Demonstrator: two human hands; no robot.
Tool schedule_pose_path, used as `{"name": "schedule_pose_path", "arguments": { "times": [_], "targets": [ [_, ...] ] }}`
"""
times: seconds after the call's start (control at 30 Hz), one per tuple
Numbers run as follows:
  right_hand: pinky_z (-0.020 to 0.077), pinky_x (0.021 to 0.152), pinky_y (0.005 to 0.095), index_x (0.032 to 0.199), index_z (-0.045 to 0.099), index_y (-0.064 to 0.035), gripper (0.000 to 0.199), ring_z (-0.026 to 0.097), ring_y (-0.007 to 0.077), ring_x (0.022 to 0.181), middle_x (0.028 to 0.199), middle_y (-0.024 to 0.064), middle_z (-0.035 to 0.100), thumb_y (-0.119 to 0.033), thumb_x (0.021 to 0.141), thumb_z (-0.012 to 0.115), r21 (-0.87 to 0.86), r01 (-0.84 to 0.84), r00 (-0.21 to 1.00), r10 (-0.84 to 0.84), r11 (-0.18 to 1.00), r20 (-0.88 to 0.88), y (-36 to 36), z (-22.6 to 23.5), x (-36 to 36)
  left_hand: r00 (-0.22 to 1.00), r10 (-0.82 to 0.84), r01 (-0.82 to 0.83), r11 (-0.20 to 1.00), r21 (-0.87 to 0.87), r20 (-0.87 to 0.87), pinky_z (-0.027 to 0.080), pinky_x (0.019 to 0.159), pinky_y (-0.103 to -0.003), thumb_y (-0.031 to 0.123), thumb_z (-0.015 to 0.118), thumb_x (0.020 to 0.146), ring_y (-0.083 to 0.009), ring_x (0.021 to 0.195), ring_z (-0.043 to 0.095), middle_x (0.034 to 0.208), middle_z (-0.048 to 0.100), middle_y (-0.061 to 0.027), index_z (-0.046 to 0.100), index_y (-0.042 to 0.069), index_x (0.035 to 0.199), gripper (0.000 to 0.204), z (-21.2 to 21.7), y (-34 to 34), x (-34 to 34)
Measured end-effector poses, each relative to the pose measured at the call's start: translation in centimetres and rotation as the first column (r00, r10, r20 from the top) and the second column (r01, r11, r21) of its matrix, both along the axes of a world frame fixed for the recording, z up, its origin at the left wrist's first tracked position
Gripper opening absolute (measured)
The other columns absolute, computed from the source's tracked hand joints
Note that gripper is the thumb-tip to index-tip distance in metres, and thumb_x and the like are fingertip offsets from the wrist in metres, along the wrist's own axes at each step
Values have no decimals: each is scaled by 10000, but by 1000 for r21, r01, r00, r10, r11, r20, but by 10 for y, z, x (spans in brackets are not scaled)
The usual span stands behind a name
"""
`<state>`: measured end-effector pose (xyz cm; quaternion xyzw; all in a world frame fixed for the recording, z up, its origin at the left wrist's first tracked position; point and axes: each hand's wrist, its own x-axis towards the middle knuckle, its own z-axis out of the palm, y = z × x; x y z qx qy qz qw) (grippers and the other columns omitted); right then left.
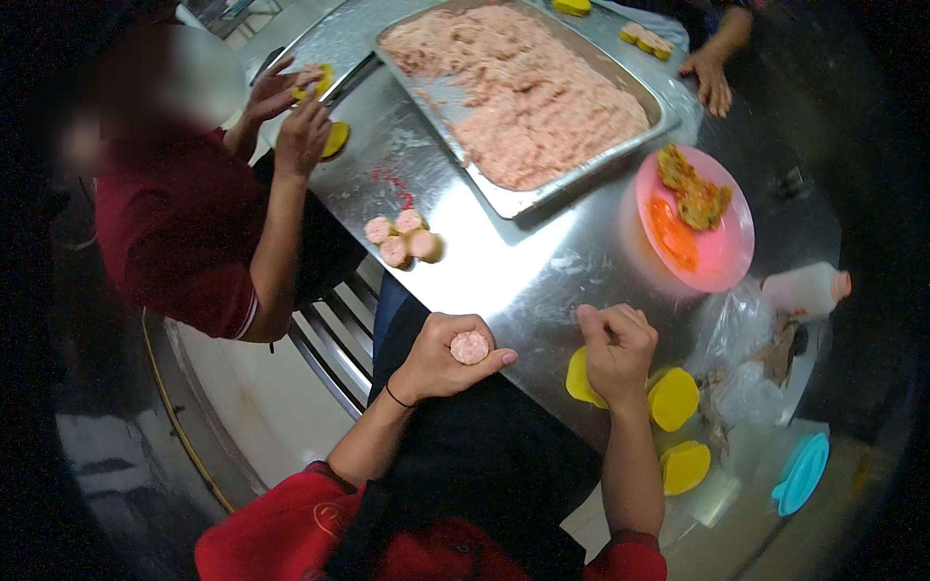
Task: The person scoops ground meat from a tray and places it into yellow plastic molds, then presses the molds together to form small round patties. The finished patties are placed on the stainless steel table. The process is repeated continuously.
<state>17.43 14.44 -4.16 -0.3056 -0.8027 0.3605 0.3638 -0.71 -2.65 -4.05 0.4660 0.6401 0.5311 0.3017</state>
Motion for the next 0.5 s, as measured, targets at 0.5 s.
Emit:
{"name": "schedule_pose_path", "arguments": {
  "times": [0.5],
  "targets": [
    [552, 809, 476, 1266, 690, 50, 333, 693, 454, 892, 990, 278, 678, 74, 958, 565, 128, -317, 948, 311, 940, 65, -16, -19, -163, 989, 140, -141, 990, 20, 43, 494, 601, -282, 176, 897, 894, -107, 623, 638, 689, 685, -34, 680, 37, 753, 293, -2, -56, -23]
  ]
}}
